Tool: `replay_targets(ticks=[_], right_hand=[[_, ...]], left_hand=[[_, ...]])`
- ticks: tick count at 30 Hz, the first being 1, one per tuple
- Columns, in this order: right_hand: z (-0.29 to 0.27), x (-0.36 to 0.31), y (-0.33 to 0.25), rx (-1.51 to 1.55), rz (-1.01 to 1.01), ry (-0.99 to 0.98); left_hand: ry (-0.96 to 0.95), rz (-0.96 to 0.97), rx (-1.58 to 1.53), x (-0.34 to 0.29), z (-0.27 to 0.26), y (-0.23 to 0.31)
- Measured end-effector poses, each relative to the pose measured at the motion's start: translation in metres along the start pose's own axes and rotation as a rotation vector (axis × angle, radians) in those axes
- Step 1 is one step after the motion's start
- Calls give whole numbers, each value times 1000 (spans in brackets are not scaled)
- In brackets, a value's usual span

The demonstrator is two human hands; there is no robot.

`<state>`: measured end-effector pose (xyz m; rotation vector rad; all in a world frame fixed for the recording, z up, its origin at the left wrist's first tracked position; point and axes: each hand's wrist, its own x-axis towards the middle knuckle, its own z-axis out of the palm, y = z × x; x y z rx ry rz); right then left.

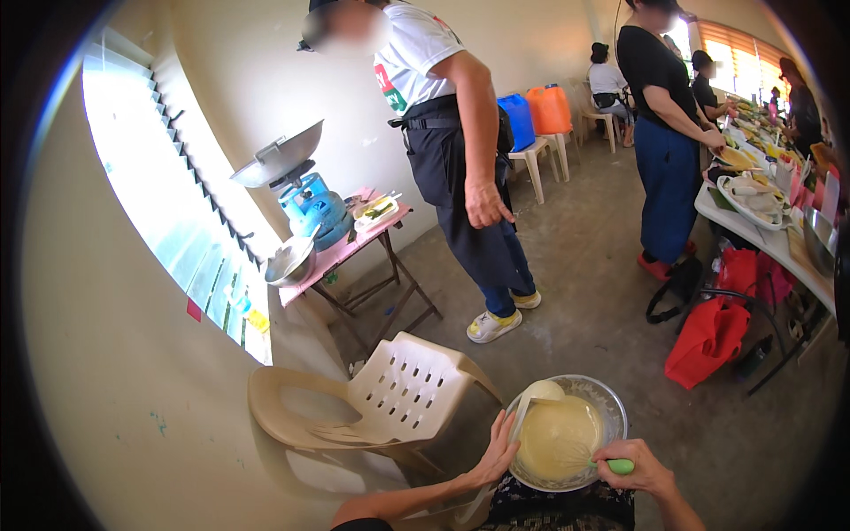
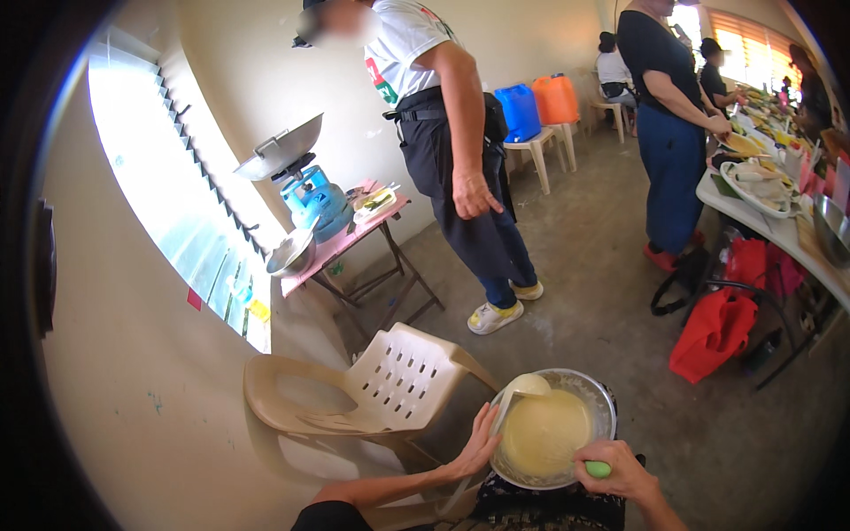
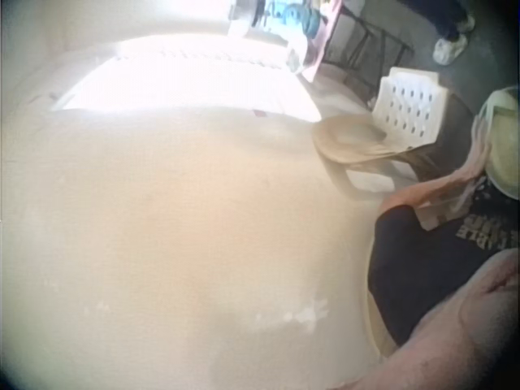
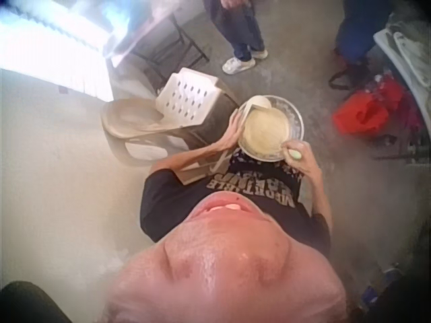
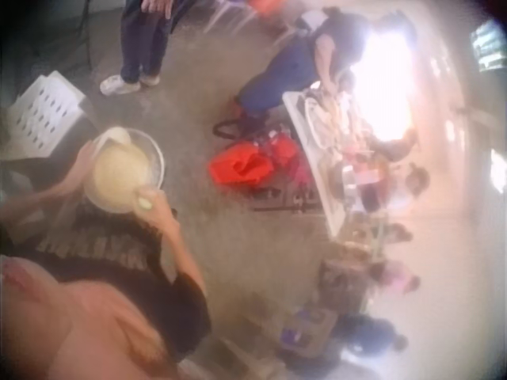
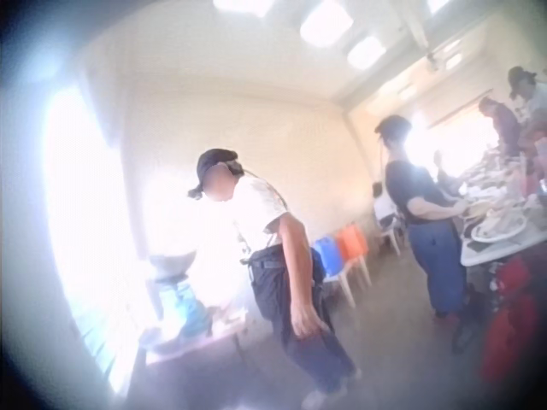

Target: The person sits on a chair and continuously whisks a yellow batter in a metal bowl using a green whisk. The person holds the bowl steady with their left hand while whisking with their right hand. The task is performed in a communal room where other people are preparing food at a long table in the background.

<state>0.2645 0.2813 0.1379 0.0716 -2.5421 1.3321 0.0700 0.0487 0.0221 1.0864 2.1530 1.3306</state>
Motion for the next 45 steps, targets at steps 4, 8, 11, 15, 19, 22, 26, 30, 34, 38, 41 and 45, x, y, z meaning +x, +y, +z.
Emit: replay_targets(ticks=[4,8,11,15,19,22,26,30,34,38,41,45], right_hand=[[18,-2,2,144,-24,4],[34,2,7,113,-107,58],[28,2,11,31,-107,84],[10,-4,15,-87,-97,67],[-1,-8,7,-2,-20,-2],[6,-8,0,95,-6,-21],[31,-2,0,106,-83,31],[30,1,7,-18,-109,46],[12,-1,8,-73,-74,75],[-9,0,-10,39,126,-21],[-2,0,-10,163,204,-49],[29,7,-1,174,57,77]], left_hand=[[7,-23,-34,1,1,3],[8,-3,-24,0,0,3],[6,-6,-27,0,1,1],[7,-12,-25,1,2,0],[2,-16,-33,-1,0,0],[11,-14,-16,-2,0,3],[-5,-1,-17,2,-1,7],[-5,4,-10,1,-2,7],[6,13,-6,-1,0,4],[4,12,-11,-2,1,-1],[6,5,-66,-2,1,4],[-2,-8,-95,-2,-2,7]])
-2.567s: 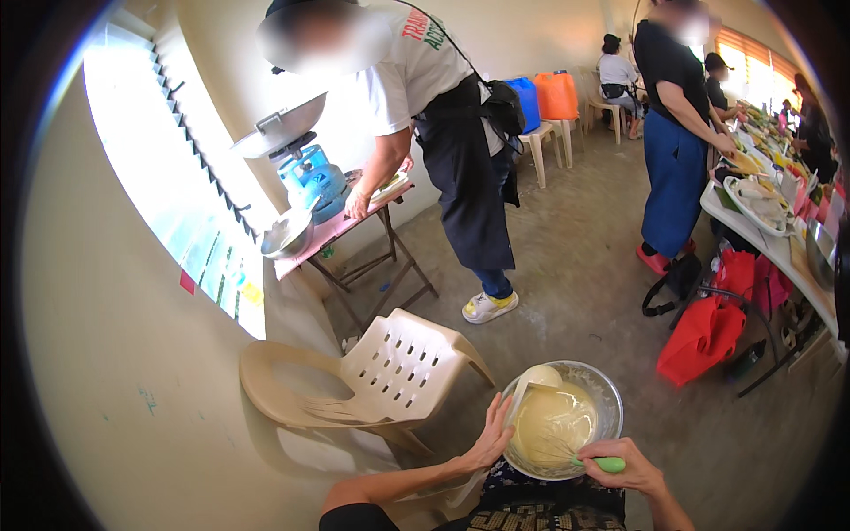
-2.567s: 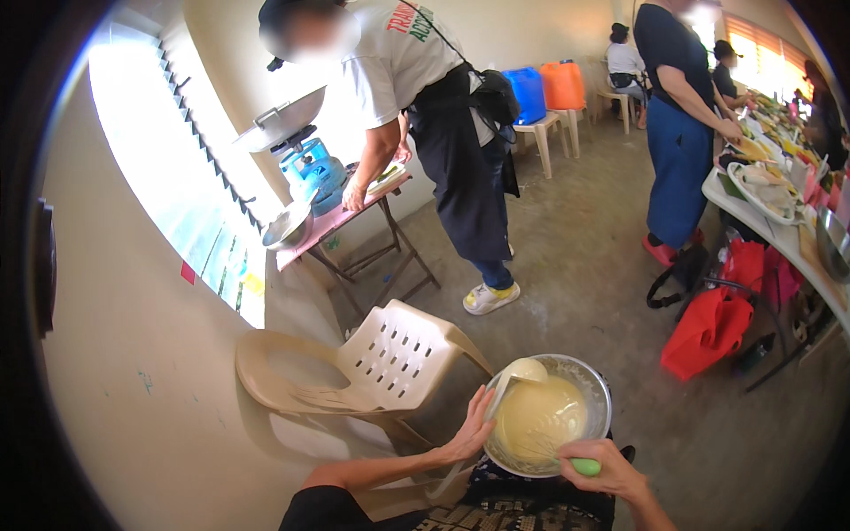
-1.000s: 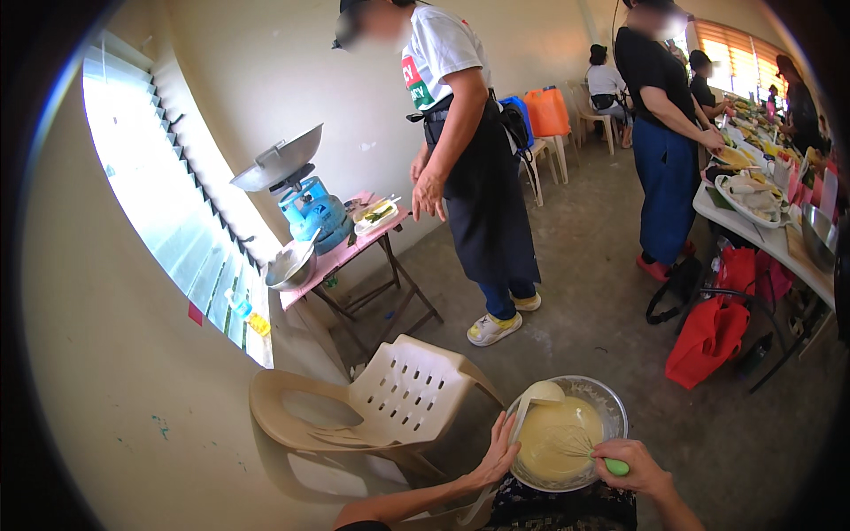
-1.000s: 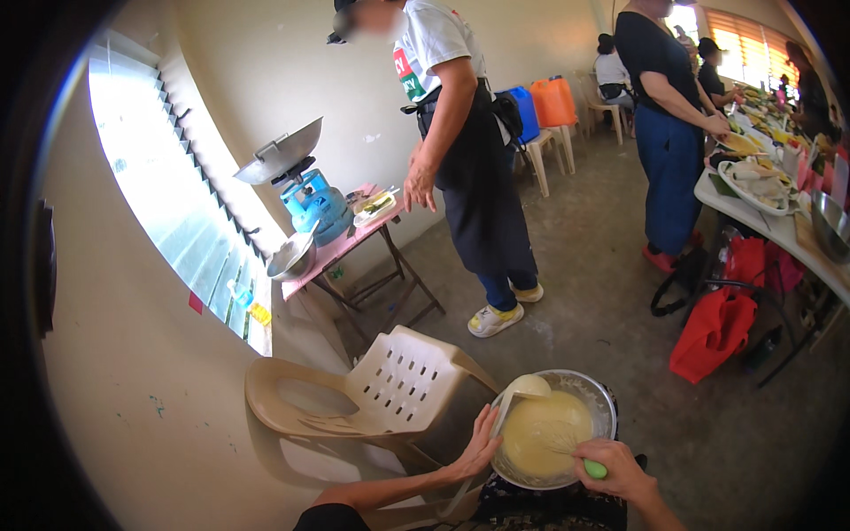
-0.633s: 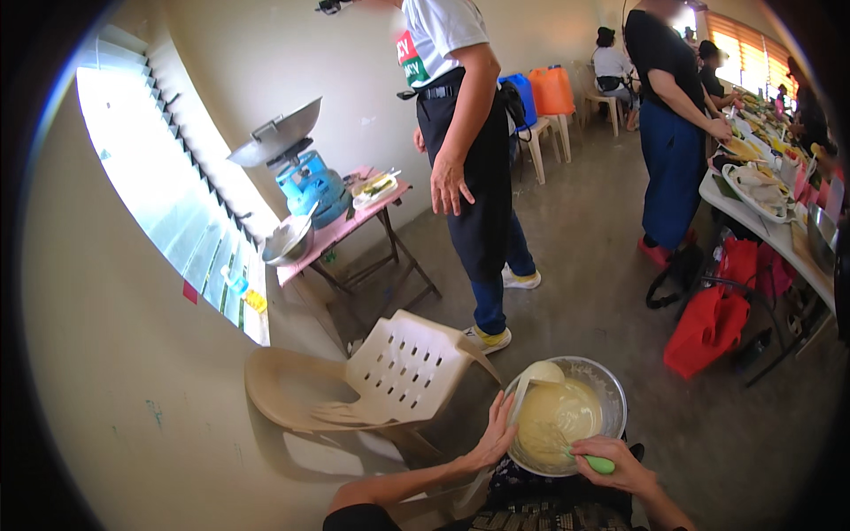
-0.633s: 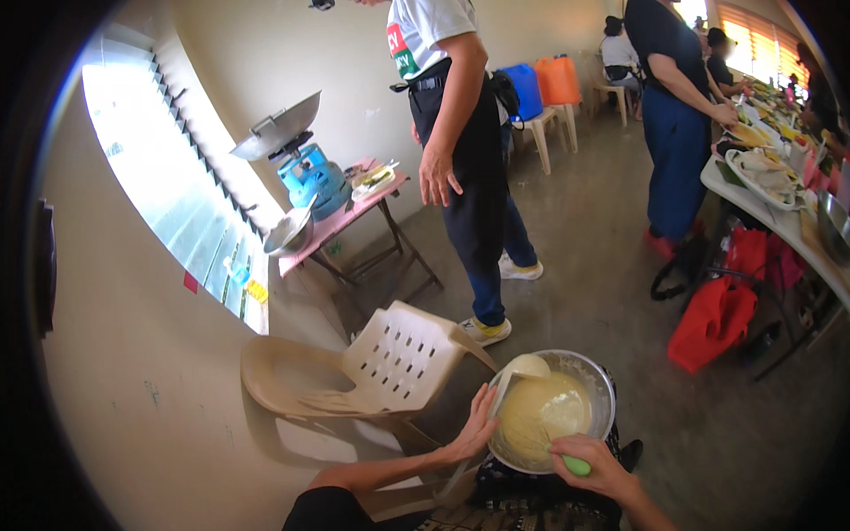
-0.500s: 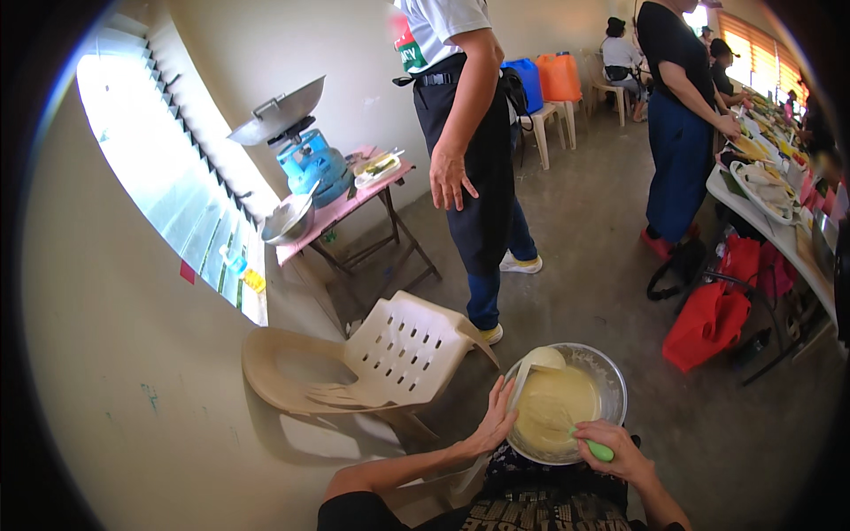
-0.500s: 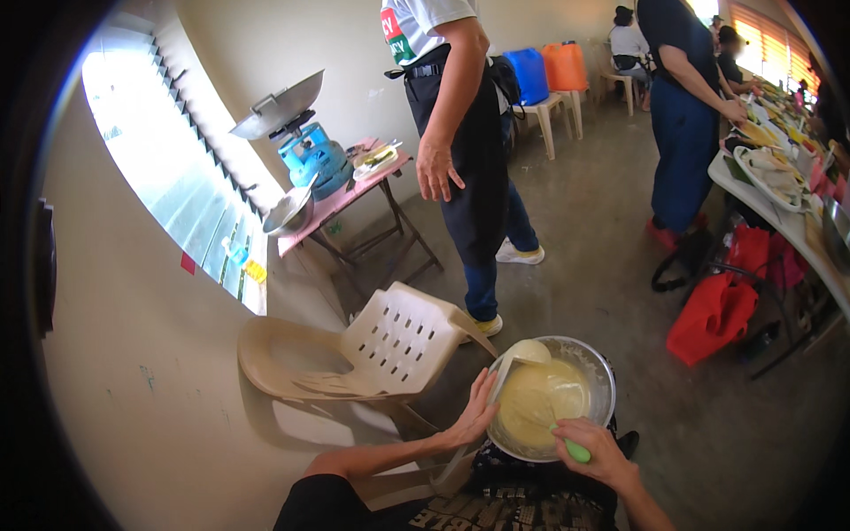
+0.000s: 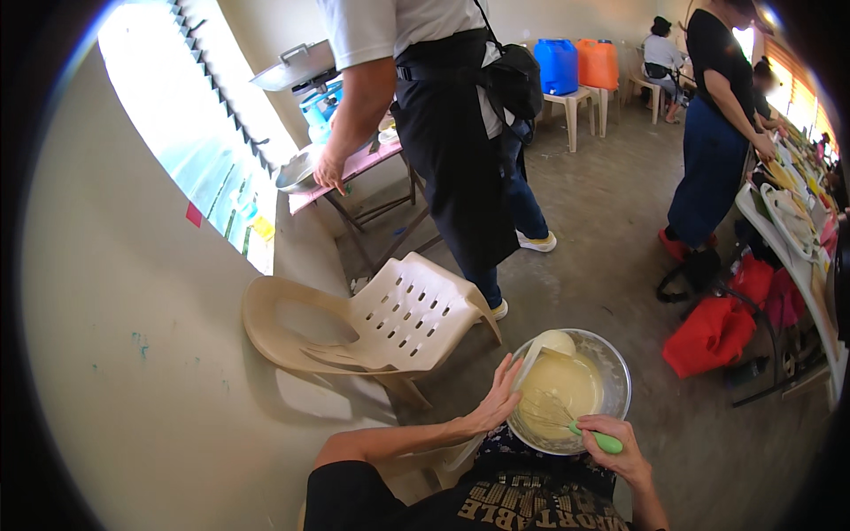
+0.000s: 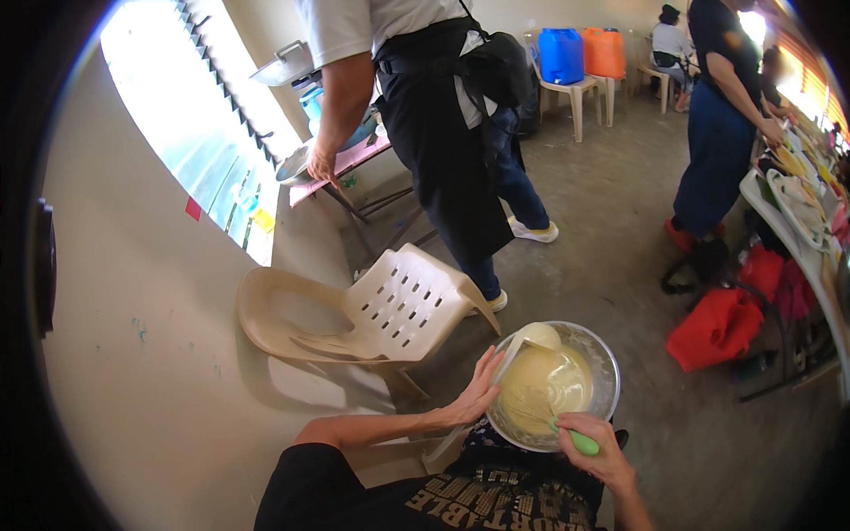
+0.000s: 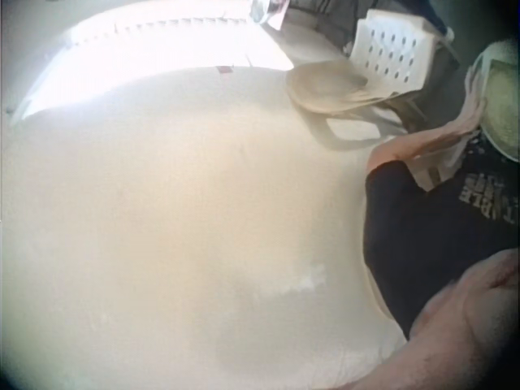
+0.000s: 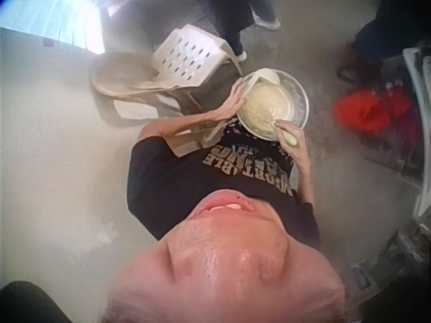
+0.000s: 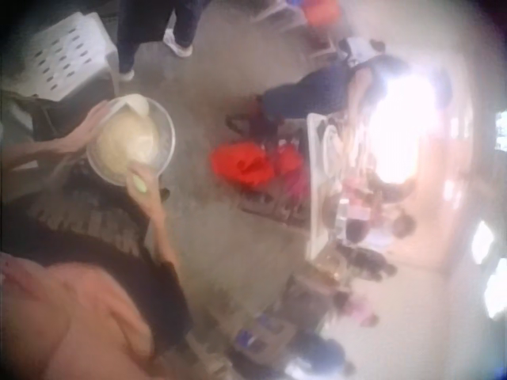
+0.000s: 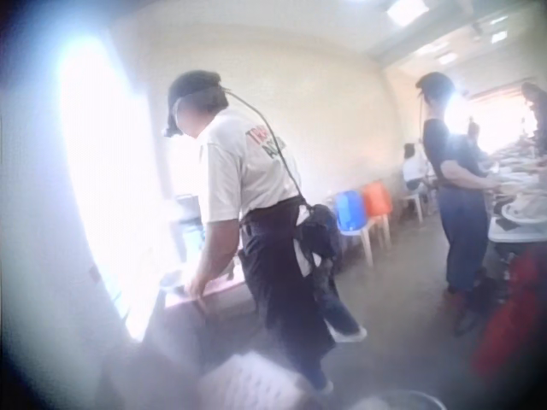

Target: The person sits on a chair and continuously whisks a yellow batter in a metal bowl using a green whisk. The person holds the bowl steady with their left hand while whisking with their right hand. The task is performed in a communal room where other people are preparing food at a long table in the background.

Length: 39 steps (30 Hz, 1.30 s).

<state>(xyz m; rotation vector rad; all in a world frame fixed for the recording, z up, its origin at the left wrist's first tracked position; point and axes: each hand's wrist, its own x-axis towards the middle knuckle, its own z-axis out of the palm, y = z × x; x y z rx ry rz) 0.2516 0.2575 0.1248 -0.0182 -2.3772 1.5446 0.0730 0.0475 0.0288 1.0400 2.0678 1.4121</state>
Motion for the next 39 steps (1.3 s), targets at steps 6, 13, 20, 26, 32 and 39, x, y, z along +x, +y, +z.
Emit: replay_targets(ticks=[6,13,20,26,32,39], right_hand=[[-17,2,0,-179,-71,2],[-23,-6,-14,-37,124,-146],[6,0,8,-148,-105,17],[-29,-4,-12,-224,6,-65],[-5,0,-11,-33,59,-91],[-22,0,0,-238,-29,-96]], left_hand=[[11,5,18,-1,2,-4],[7,18,55,-1,1,-3],[13,12,53,1,2,-3],[-2,-26,51,1,1,2],[1,-38,-6,-3,-2,7],[35,11,131,4,1,-7]])
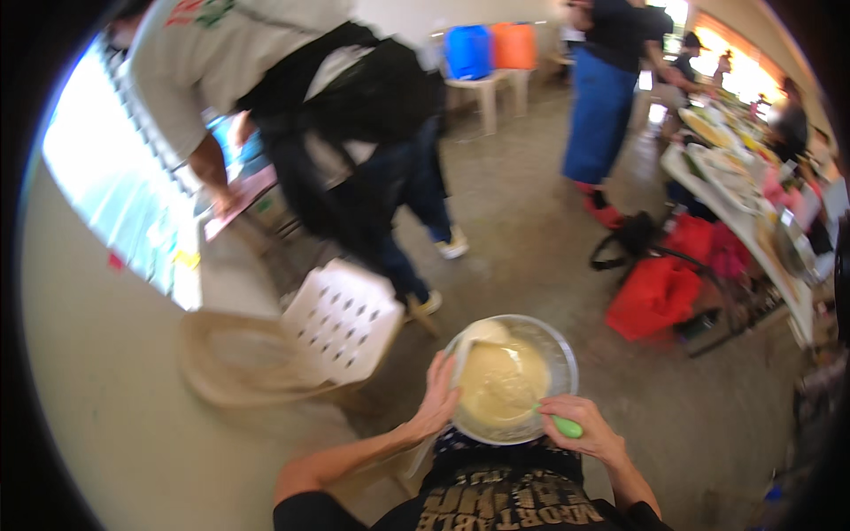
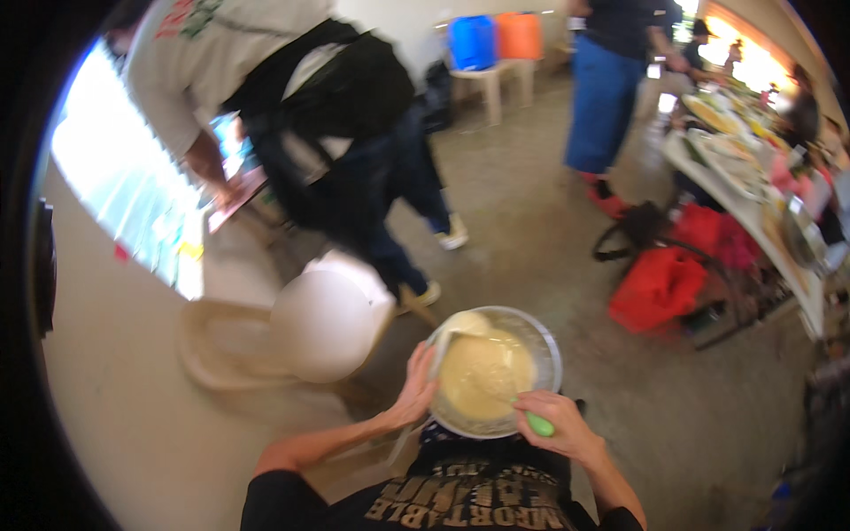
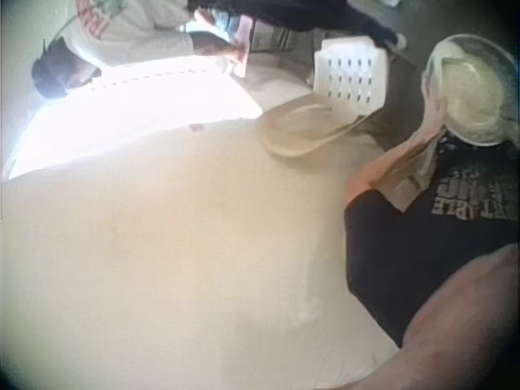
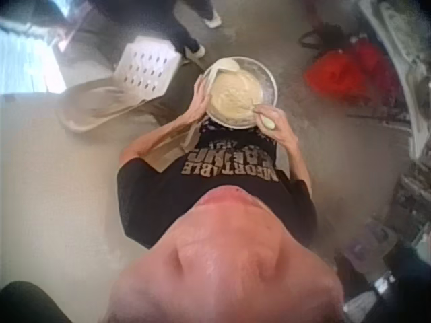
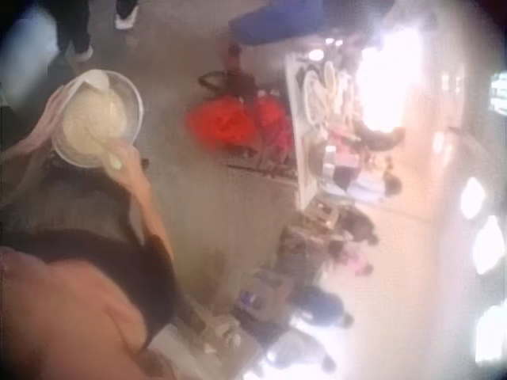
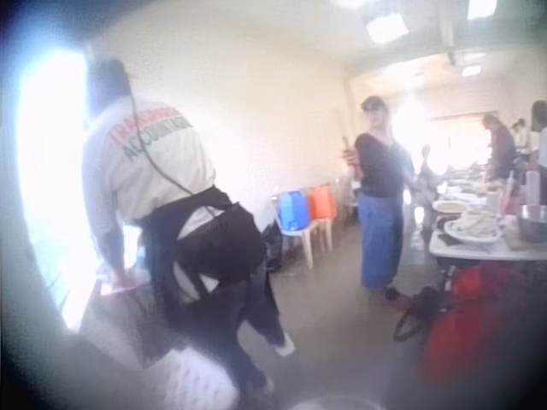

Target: The person sits on a chair and continuously whisks a yellow batter in a metal bowl using a green whisk. The person holds the bowl steady with their left hand while whisking with their right hand. The task is performed in a communal room where other people are preparing food at a long table in the background.

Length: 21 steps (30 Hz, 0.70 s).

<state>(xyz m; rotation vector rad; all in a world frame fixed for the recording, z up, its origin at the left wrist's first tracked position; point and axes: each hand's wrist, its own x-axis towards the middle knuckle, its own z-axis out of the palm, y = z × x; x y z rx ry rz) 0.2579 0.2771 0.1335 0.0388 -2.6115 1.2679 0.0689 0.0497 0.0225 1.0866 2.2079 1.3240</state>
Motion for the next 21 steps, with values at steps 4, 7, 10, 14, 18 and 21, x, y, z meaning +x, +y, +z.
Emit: replay_targets(ticks=[4,7,10,14,18,21], right_hand=[[-30,-3,-16,137,161,-66],[-36,-7,-18,213,129,-1],[-42,-8,-19,135,58,55],[-39,-10,-15,-55,53,18],[-17,-14,-17,62,28,-111],[8,-12,-13,168,7,-72]], left_hand=[[-13,-56,-24,3,-3,14],[-32,-70,-51,3,-3,17],[-34,-58,-69,4,0,16],[-35,-32,-31,2,-3,12],[-21,-47,-61,-6,-5,11],[-24,-57,-83,-3,-3,15]])
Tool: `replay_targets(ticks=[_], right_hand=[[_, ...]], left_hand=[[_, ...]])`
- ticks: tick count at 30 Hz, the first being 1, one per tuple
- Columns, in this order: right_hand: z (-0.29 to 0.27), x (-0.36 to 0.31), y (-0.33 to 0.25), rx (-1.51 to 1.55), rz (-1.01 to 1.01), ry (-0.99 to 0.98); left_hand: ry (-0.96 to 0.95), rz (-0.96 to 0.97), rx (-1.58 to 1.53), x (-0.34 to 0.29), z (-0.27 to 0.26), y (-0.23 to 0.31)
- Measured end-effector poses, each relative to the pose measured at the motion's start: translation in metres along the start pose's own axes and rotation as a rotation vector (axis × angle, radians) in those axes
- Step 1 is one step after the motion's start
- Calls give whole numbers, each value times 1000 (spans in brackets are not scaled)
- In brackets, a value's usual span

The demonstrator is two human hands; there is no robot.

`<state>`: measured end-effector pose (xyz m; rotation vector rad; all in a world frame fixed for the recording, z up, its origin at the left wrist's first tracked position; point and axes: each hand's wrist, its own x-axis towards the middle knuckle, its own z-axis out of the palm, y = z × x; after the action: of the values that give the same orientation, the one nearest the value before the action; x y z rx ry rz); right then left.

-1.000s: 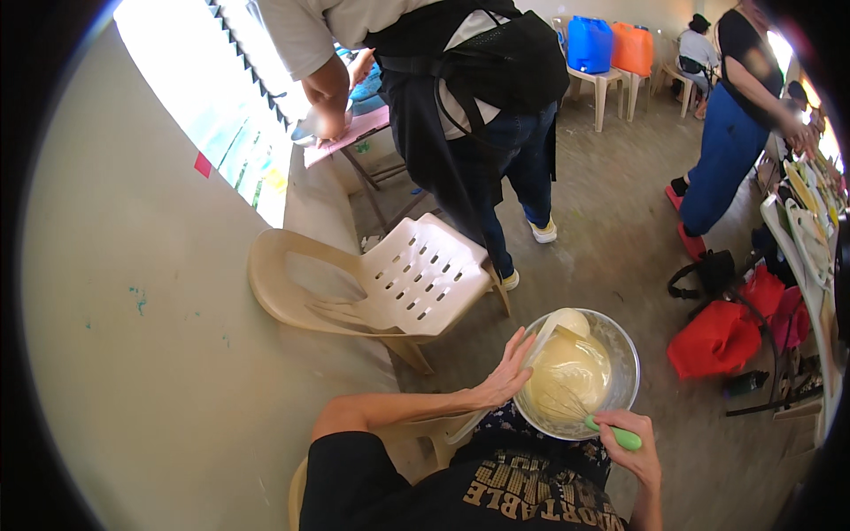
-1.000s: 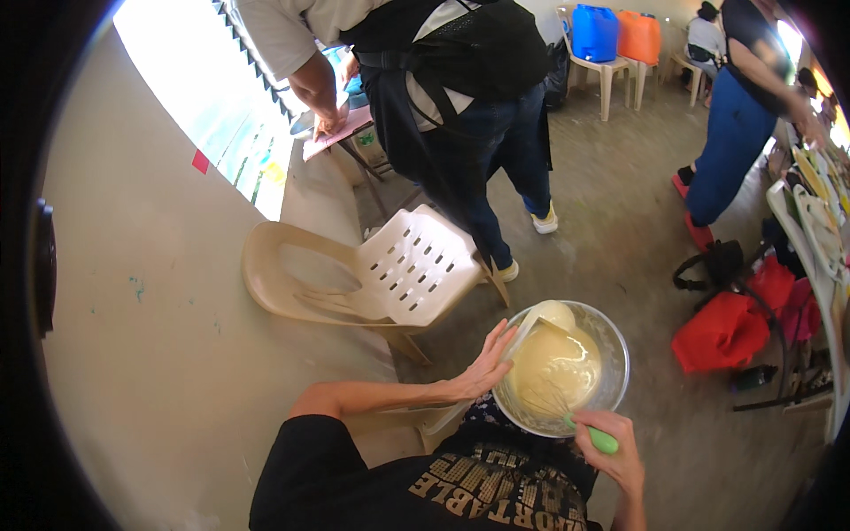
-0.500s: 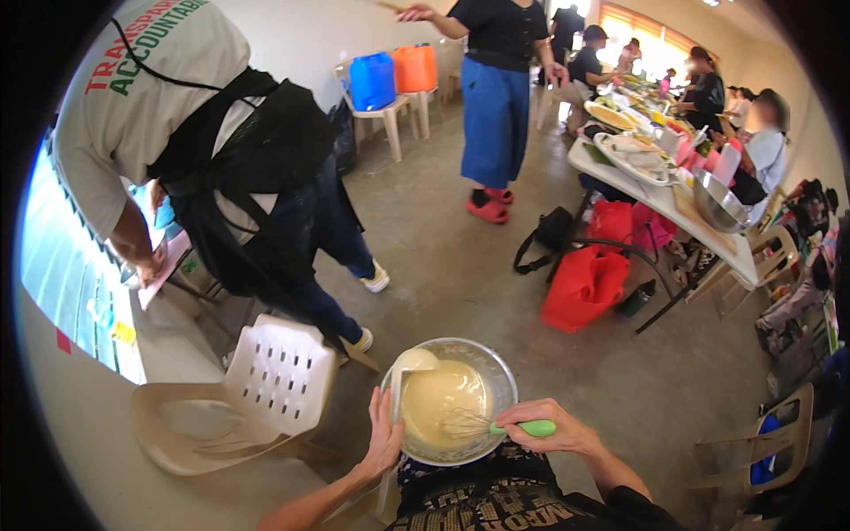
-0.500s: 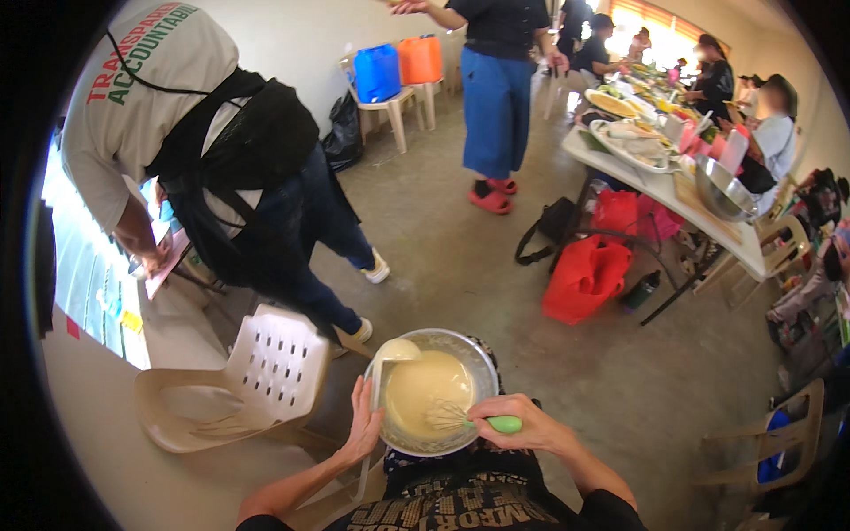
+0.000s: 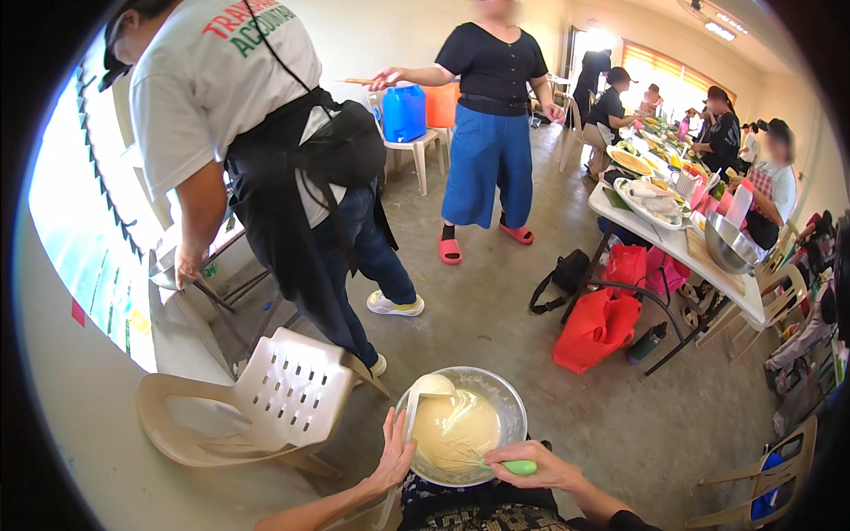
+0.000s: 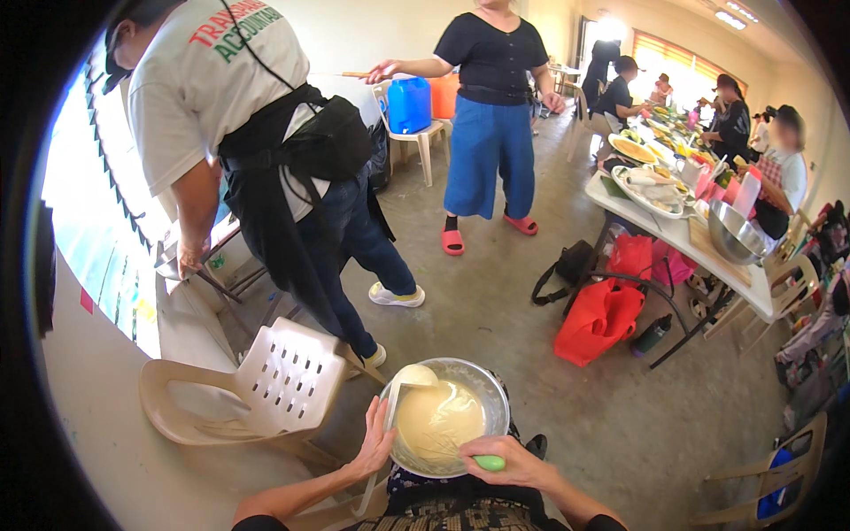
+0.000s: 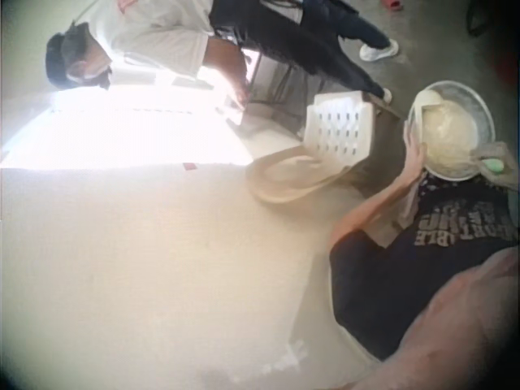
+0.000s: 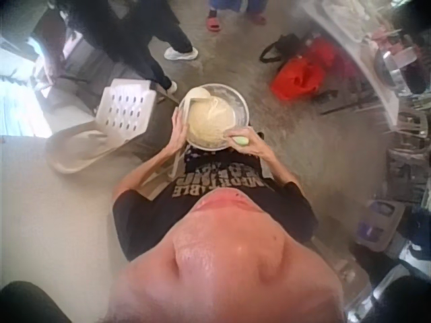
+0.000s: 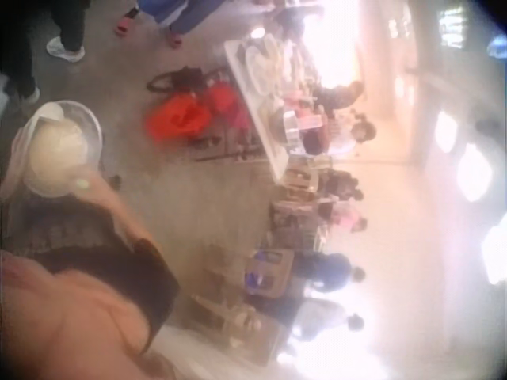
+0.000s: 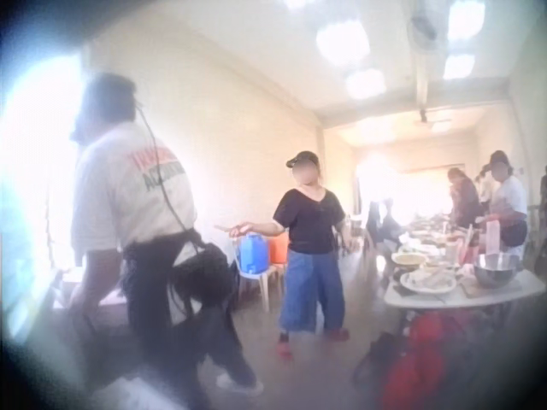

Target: The person sits on a chair and continuously whisks a yellow batter in a metal bowl using a green whisk. The person holds the bowl steady with their left hand while whisking with their right hand. The task is performed in a communal room where other people are preparing food at a long table in the background.

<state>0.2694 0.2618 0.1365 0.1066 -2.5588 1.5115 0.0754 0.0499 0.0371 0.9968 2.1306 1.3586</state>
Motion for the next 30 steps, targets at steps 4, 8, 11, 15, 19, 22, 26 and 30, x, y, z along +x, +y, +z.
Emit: replay_targets(ticks=[4,8,11,15,19,22,26,30], right_hand=[[12,6,23,-62,-142,104],[-11,-2,15,-192,-109,64],[-31,-10,-1,-75,94,-83],[-16,-6,1,101,103,-14],[8,3,24,-46,-43,128],[-4,3,19,-192,-39,131],[-29,4,-8,-131,130,12],[-25,7,-6,30,130,-46]], left_hand=[[0,5,38,2,0,-1],[0,-9,66,0,-1,-4],[4,2,60,3,2,-4],[7,24,54,3,3,-5],[22,35,74,2,1,-7],[11,27,30,4,2,-2],[15,16,4,-1,1,-7],[6,13,-3,-1,1,-3]])
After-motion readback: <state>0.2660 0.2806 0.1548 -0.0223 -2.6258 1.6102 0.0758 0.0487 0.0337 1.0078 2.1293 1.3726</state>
